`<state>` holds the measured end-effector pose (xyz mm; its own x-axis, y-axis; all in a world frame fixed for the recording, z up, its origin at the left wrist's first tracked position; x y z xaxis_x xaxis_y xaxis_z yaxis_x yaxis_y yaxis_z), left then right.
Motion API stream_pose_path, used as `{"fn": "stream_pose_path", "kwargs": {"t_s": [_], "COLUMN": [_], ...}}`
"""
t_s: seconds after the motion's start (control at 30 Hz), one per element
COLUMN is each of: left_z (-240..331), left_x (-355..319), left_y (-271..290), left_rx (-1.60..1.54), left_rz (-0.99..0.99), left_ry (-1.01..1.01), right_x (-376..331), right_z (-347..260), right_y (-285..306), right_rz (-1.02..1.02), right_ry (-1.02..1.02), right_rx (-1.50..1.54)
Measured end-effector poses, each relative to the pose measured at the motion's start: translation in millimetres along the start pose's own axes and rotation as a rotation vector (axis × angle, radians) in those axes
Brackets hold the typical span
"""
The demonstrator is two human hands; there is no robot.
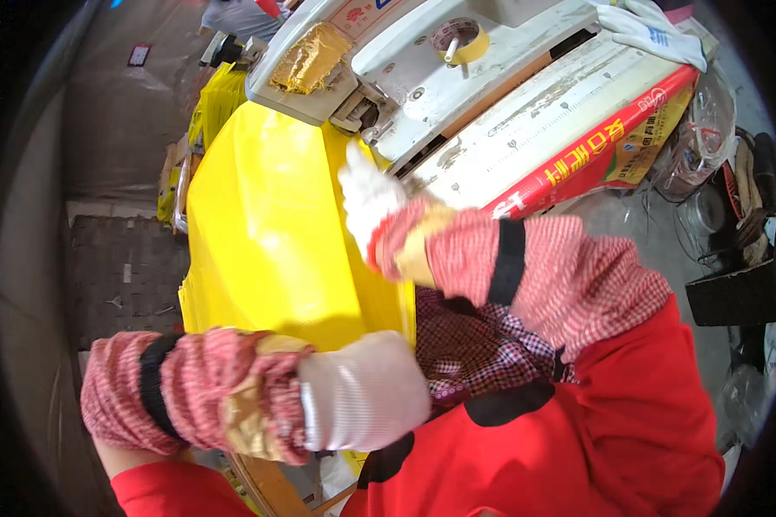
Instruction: Inserting plastic liners into yellow woven industrial bags at a workshop station.
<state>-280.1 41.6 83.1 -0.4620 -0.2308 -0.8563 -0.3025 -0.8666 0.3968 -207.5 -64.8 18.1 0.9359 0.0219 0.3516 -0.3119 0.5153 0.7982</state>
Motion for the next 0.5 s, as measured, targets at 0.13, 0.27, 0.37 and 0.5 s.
{"fn": "stream_pose_path", "kwargs": {"t_s": [0.13,0.27,0.37,0.5], "left_z": [0.2,-8.9,-11.0,-11.2], "left_x": [18.0,6.7,0.7,3.0], "left_y": [2.1,-0.7,-10.4,-21.9], "left_rx": [-0.049,-0.132,-0.140,-0.092], "left_rz": [0.134,0.214,0.318,0.421], "left_ry": [-0.120,-0.122,-0.135,-0.200], "right_x": [-51.3,-19.7,-19.5,-1.9], "right_z": [-44.3,-61.3,30.5,36.5], "right_y": [24.6,10.7,-2.0,-48.2], "right_rz": [0.123,-0.358,0.168,-0.494], "right_ry": [0.121,0.391,-0.692,-0.811], "right_rx": [0.735,0.770,1.170,0.937]}}
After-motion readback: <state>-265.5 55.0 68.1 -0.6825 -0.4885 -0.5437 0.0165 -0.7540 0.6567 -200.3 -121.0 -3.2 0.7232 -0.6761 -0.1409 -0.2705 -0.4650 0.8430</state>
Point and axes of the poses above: each hand's wrist, its own x-axis towards the middle knuckle, its own y-axis out of the back of the hand, z = x × y, the point moved 5 cm from there along x, towards the middle knuckle, and after that the axes turned 13 degrees about -x, right-handed, at the moved point
